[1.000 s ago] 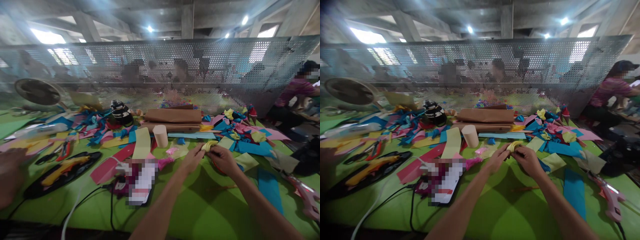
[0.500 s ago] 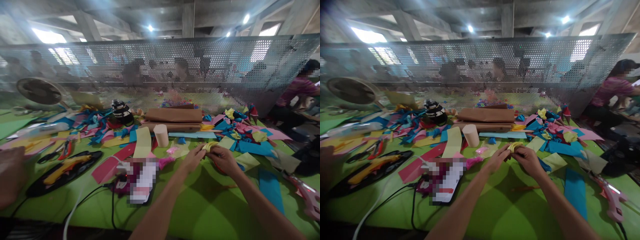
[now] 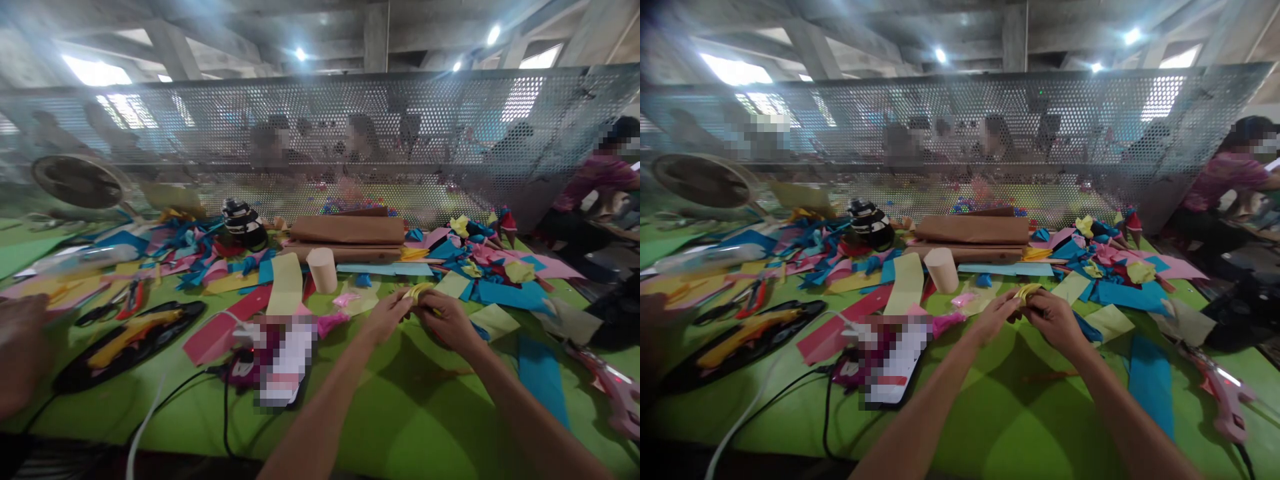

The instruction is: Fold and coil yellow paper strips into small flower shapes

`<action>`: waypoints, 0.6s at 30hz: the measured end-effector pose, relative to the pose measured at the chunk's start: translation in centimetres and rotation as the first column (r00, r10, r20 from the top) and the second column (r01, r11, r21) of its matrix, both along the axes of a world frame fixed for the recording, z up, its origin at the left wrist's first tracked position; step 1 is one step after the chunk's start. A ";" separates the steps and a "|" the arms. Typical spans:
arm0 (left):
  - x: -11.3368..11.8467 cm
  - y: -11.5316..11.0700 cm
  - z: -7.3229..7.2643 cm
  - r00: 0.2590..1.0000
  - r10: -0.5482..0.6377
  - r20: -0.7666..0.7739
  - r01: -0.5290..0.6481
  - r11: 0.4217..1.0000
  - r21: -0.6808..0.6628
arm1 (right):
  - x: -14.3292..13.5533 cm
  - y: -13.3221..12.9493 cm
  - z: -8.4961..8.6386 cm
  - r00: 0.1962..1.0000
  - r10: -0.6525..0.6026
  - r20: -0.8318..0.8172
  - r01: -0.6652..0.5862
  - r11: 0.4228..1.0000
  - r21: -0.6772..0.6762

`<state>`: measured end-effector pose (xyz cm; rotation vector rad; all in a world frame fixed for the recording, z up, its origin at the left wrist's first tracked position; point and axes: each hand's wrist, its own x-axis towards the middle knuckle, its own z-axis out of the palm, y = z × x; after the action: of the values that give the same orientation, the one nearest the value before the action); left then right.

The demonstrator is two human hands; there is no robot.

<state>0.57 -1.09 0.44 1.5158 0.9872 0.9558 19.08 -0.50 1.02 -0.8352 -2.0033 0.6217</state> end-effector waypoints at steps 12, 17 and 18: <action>-0.1 0.0 0.2 1.000 0.009 0.028 -0.009 1.000 -0.006 | -0.2 -0.2 0.3 1.000 -0.015 0.021 0.015 1.000 0.022; -0.2 -0.2 0.5 1.000 -0.014 -0.014 0.015 0.999 0.028 | -0.3 -0.3 0.6 1.000 -0.003 0.031 0.002 1.000 0.024; -0.2 -0.2 0.5 1.000 -0.011 -0.030 0.012 0.999 0.039 | -0.3 -0.3 0.7 1.000 0.003 0.030 -0.004 1.000 0.019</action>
<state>0.34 -1.27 0.93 1.5704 0.9845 0.9520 18.74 -0.83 1.70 -0.8344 -2.0355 0.5938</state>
